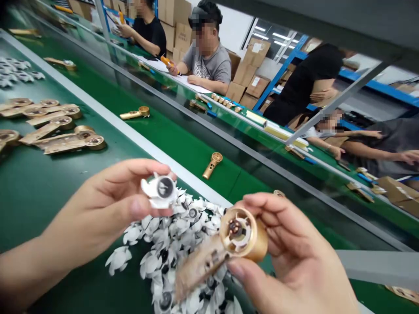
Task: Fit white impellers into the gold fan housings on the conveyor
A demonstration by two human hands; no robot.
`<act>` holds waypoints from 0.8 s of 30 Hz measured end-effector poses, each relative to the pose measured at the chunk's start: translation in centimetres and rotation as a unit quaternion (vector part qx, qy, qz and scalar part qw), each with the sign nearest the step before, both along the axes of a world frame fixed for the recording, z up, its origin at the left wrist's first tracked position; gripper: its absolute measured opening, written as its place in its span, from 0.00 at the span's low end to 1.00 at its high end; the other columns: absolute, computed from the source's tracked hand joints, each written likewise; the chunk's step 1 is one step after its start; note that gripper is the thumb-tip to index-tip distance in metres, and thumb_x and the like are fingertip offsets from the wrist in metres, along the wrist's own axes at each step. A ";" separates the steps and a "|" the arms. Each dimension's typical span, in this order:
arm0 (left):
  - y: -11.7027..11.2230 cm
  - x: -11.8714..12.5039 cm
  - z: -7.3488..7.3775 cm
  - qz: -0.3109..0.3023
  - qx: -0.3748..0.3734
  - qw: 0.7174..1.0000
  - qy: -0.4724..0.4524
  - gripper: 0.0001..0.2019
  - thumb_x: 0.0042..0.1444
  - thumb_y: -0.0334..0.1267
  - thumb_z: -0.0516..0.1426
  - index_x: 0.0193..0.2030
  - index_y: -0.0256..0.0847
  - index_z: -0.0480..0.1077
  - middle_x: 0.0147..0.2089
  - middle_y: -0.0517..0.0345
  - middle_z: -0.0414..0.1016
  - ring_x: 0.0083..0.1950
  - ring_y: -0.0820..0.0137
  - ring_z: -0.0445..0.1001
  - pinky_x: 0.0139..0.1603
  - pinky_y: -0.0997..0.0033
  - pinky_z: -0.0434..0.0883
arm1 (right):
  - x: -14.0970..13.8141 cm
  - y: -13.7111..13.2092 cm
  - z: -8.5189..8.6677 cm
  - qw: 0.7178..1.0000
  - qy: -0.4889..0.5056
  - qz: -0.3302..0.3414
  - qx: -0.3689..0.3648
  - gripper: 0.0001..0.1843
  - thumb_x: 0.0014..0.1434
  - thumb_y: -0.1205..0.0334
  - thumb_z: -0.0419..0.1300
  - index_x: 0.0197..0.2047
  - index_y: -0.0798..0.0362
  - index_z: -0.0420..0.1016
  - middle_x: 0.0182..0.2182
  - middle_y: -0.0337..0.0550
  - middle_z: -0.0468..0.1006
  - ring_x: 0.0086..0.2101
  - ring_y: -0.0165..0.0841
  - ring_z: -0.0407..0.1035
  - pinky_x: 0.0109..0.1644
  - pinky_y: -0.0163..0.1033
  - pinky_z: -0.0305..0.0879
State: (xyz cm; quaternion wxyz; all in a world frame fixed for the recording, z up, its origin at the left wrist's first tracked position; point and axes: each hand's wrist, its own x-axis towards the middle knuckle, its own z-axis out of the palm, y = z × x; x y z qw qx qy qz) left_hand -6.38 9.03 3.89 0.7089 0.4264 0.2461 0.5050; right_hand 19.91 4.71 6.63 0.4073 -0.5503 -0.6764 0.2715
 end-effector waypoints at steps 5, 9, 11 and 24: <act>-0.7 1.2 -1.0 -0.044 0.092 0.993 0.052 0.19 0.49 0.28 0.70 0.49 0.44 0.80 0.43 0.55 0.80 0.40 0.70 0.80 0.41 0.74 0.80 | -1.0 -0.7 -2.5 0.997 -0.001 0.082 0.006 0.25 0.57 0.51 0.69 0.58 0.34 0.73 0.51 0.36 0.82 0.45 0.42 0.80 0.44 0.33 0.80; -0.1 1.1 -1.3 0.018 0.242 0.959 0.147 0.20 0.47 0.33 0.72 0.49 0.40 0.81 0.43 0.51 0.80 0.40 0.69 0.79 0.42 0.73 0.79 | -1.0 -0.7 -3.0 0.995 -0.034 0.087 0.022 0.30 0.58 0.53 0.69 0.63 0.32 0.69 0.57 0.33 0.78 0.48 0.40 0.79 0.48 0.29 0.77; 0.1 1.0 -1.2 0.036 0.303 0.938 0.168 0.21 0.47 0.34 0.72 0.50 0.39 0.80 0.41 0.51 0.80 0.38 0.70 0.78 0.41 0.74 0.78 | -0.8 -0.7 -2.8 0.993 -0.070 0.092 0.034 0.31 0.58 0.54 0.69 0.64 0.33 0.68 0.58 0.34 0.77 0.48 0.40 0.79 0.48 0.30 0.77; 0.5 0.4 -1.1 0.009 0.325 0.918 0.228 0.22 0.48 0.34 0.71 0.52 0.44 0.80 0.40 0.53 0.81 0.39 0.69 0.80 0.42 0.75 0.77 | -1.2 -0.3 -2.0 0.959 -0.218 0.127 0.131 0.31 0.63 0.52 0.64 0.68 0.35 0.63 0.58 0.41 0.76 0.51 0.45 0.76 0.52 0.42 0.79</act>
